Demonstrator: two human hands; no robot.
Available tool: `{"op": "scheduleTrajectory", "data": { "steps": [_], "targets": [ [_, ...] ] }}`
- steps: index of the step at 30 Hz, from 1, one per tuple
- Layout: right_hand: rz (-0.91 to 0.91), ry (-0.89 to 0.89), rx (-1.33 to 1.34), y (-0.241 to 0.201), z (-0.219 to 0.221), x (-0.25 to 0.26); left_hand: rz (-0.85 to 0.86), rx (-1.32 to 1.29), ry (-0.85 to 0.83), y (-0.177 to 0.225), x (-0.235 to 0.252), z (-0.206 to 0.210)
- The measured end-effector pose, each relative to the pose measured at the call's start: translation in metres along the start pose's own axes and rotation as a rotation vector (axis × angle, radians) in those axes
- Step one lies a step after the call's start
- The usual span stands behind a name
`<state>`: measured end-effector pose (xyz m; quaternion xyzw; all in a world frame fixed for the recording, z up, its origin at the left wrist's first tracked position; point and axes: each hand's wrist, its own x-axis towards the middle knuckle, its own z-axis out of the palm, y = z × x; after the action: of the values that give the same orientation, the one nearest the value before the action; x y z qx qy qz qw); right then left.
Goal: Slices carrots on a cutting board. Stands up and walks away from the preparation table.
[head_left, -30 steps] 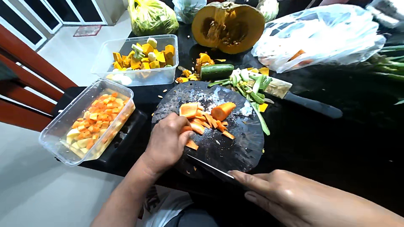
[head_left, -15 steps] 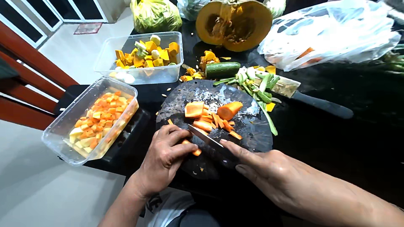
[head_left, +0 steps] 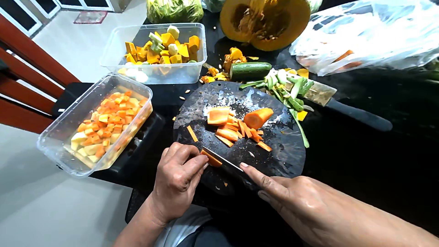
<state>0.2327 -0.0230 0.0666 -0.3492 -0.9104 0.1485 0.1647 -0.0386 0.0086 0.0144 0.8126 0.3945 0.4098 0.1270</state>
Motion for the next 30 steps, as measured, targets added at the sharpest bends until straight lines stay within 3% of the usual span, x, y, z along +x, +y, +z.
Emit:
{"op": "scheduleTrajectory", "data": {
  "steps": [9,15,20,30],
  "targets": [
    [0.037,-0.055,-0.168,-0.013,0.009,0.023,0.013,-0.015,0.004,0.0,0.003,0.001],
    [0.051,-0.018,0.074,0.002,0.01,0.016,-0.01,-0.015,0.033,0.0,-0.001,0.002],
    [0.061,0.042,0.012,0.002,0.009,0.0,-0.032,0.052,0.039,0.005,0.002,0.007],
    [0.07,-0.004,0.05,-0.008,0.007,0.002,-0.043,0.091,0.026,0.01,0.004,0.008]
  ]
}}
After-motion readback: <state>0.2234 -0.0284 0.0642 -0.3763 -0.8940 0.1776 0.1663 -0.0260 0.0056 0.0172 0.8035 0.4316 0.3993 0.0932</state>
